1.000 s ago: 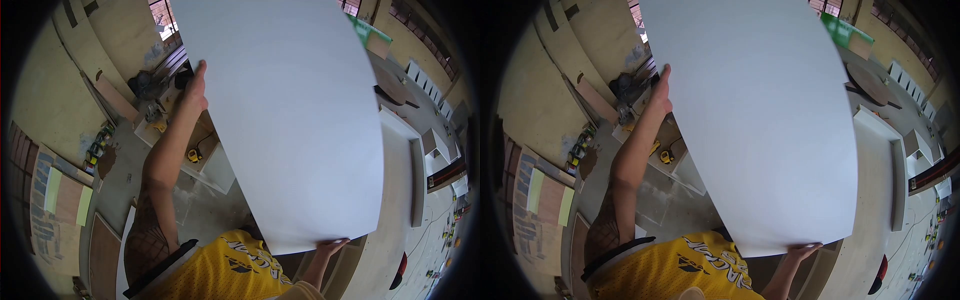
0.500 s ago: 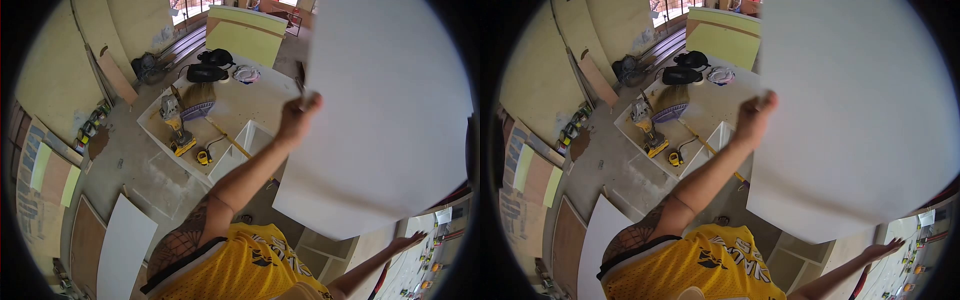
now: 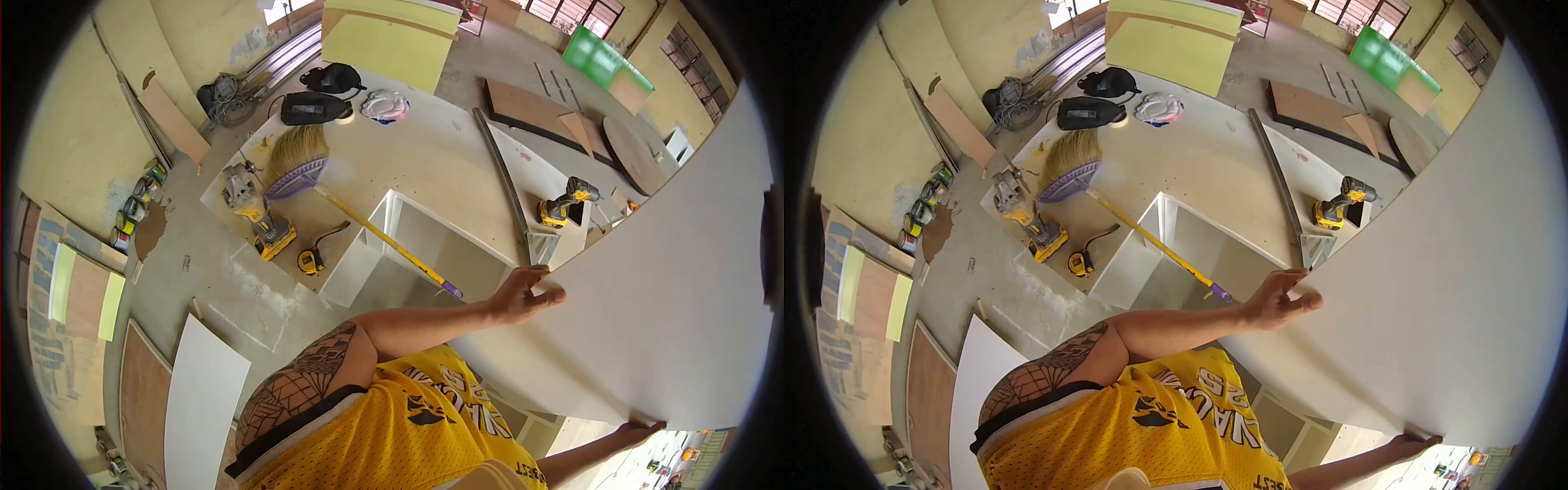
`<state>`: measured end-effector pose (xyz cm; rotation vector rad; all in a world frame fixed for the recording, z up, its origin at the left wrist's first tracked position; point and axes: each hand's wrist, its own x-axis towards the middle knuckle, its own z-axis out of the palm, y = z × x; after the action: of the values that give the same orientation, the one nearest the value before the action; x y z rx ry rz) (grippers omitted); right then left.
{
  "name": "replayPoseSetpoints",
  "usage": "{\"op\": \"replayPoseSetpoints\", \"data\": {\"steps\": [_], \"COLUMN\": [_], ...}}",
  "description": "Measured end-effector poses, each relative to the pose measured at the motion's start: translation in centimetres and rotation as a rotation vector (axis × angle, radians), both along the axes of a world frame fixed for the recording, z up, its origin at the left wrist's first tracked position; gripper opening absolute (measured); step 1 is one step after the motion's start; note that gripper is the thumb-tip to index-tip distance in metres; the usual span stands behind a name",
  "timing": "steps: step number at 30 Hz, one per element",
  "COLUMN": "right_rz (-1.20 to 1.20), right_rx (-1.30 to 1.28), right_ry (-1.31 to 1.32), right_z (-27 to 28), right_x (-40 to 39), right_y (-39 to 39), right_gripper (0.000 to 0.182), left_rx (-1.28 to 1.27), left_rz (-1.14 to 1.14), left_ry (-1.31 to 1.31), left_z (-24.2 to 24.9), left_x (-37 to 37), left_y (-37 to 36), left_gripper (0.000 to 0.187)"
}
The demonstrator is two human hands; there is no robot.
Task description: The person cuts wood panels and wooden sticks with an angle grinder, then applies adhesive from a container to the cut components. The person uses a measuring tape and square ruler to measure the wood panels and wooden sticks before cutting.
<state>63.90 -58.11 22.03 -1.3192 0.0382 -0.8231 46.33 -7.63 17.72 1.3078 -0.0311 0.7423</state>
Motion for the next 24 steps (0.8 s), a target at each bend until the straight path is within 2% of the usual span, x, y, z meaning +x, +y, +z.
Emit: {"op": "replayPoseSetpoints", "data": {"steps": [2,4,6,10,12,14,16,17,18,19,20,22,24], "right_rz": [-0.011,0.0,0.051,0.281,0.476,0.594,0.729,0.712,0.697,0.707,0.708,0.832,0.864], "right_rx": [-0.011,-0.015,0.009,0.098,0.221,0.231,0.117,0.099,0.082,-0.019,0.058,0.161,0.184], "right_ry": [0.017,0.052,0.09,0.212,0.27,0.293,0.389,0.471,0.552,0.594,0.527,0.505,0.494], "right_z": [-1.7,-4.6,-8.7,-18.7,-23.4,-25.3,-24.8,-24.1,-23.5,-22.2,-22.0,-22.5,-23.0], "right_x": [0.7,1.7,3.3,5.3,5.5,4.6,3.4,2.8,2.5,2.3,1.6,2.5,3.1], "right_y": [-0.6,-1.0,0.2,5.3,8.7,14.1,19.2,22.2,25.0,27.0,28.8,31.7,33.4], "right_gripper": [0.069,0.068,0.068,0.066,0.057,0.05,0.026,0.025,0.025,0.033,0.041,0.061,0.072], "left_rx": [0.04,-0.085,-0.137,0.072,0.181,0.503,0.857,1.082,1.356,1.69,1.656,1.336,1.09], "left_rz": [0.038,-0.019,0.048,0.342,0.532,0.849,1.05,1.026,0.849,0.559,0.692,0.966,1.072], "left_ry": [-0.032,0.135,0.038,0.16,0.354,0.548,0.877,1.143,1.432,1.652,1.602,1.45,1.343], "left_z": [-0.5,-1.3,-2.5,-4.8,-6.2,-10.7,-15.3,-16.6,-17.2,-17.0,-18.6,-19.8,-20.4], "left_x": [1.8,4.8,7.3,8.2,7.5,6.4,4.0,3.1,2.9,1.7,1.8,2.3,2.2], "left_y": [-0.1,1.7,4.1,10.8,14.4,19.1,23.7,25.9,27.6,29.2,31.8,34.0,34.9], "left_gripper": [0.029,0.029,0.03,0.039,0.05,0.053,0.065,0.073,0.081,0.09,0.089,0.085,0.082]}}
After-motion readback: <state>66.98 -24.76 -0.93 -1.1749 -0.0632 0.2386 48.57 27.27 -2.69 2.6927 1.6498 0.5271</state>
